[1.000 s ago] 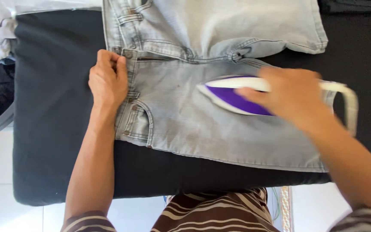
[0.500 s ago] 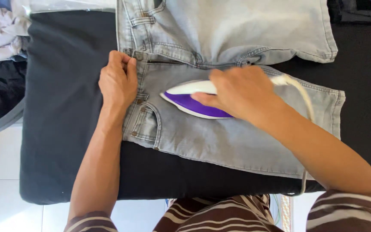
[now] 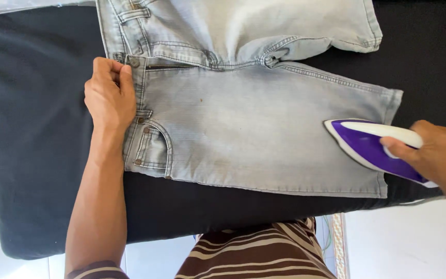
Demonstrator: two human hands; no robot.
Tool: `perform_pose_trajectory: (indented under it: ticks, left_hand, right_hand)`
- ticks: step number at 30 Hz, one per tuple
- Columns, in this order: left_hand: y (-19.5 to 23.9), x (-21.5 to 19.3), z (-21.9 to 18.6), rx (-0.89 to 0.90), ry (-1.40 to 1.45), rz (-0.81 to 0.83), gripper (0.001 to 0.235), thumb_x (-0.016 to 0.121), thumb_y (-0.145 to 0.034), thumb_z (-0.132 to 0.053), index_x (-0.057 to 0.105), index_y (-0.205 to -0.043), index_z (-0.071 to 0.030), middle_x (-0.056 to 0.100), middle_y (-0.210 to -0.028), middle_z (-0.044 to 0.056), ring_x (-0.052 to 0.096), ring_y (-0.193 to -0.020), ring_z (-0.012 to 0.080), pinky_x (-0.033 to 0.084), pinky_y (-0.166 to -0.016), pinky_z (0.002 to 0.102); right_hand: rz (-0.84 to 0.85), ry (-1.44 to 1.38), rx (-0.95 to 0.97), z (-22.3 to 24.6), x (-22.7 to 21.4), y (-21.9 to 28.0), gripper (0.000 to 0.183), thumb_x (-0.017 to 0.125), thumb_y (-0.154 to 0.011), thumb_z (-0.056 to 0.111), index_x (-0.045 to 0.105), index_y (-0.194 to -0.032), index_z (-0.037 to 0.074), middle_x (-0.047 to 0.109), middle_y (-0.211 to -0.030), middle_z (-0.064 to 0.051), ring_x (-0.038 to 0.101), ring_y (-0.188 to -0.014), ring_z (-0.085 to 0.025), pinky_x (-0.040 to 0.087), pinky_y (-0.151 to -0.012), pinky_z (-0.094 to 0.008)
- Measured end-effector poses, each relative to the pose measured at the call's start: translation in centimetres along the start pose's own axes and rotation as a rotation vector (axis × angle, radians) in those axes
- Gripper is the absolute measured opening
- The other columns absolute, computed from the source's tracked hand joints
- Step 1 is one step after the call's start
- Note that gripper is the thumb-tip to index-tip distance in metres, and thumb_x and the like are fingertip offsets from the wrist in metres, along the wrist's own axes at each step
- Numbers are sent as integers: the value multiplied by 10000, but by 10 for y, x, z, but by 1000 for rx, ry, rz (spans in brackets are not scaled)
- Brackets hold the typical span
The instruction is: Ironing a pair of denim shorts on an ironing board.
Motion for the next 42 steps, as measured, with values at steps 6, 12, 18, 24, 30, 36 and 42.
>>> perform_pose_trajectory:
  ticks: [6,12,18,24,30,36,42]
  left_hand:
    - [0,1,1,-8,-16,-4,177,699,-1091,-140,577,-1022,-31,707,-791,119,695,-666,297,512,-606,418]
    - [0,2,2,22,-7,-29,179,702,-1090,-146,577,-1025,-34,718,-815,121,705,-695,302,520,-614,415]
    - [-2,1,7,-19,43,-49,184,712,-1066,-160,590,-1002,-38,710,-799,122,702,-669,282,519,-601,409]
    - [-1,2,5,-44,35,-16,181,709,-1053,-163,592,-994,-39,705,-776,119,681,-640,274,508,-590,410]
    - [1,1,5,2,26,-31,183,707,-1087,-162,594,-1023,-32,710,-809,121,699,-681,256,523,-619,388]
    - [1,-2,-1,-23,26,-1,179,689,-1103,-157,591,-1028,-27,711,-807,114,685,-657,249,515,-610,383]
    - [0,1,3,7,-6,-7,187,699,-1107,-155,587,-1035,-23,707,-807,113,684,-668,260,508,-617,392]
  right_hand:
    - [-51,20,28,32,-34,-3,606,650,-954,660,738,-939,61,663,-554,-75,616,-380,-165,468,-376,-291]
    - [-393,-252,-420,182,-144,-37,524,711,-901,623,740,-914,100,653,-626,-45,587,-471,-187,467,-454,-373]
    - [-446,-477,-598,301,-203,-83,583,691,-894,663,705,-774,92,655,-599,-78,642,-510,-280,500,-500,-444]
    - [-391,-405,-595,298,-199,-90,649,665,-908,692,709,-792,55,659,-587,-109,660,-516,-293,510,-469,-433]
    - [-231,-302,-409,181,-158,-79,603,610,-929,710,752,-861,128,644,-600,-66,630,-502,-247,495,-500,-425]
    - [94,33,82,38,-63,-60,685,489,-949,723,734,-903,85,648,-606,-93,670,-466,-221,550,-505,-390]
    - [-95,179,96,17,-65,-38,690,549,-979,749,747,-886,94,662,-584,-57,659,-494,-193,530,-495,-313]
Point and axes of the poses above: each hand's wrist, its own y-axis away from the middle knuckle, its own x-axis out of the palm, z = x × y, the point moved 4 cm from there along -y, towards the middle knuckle
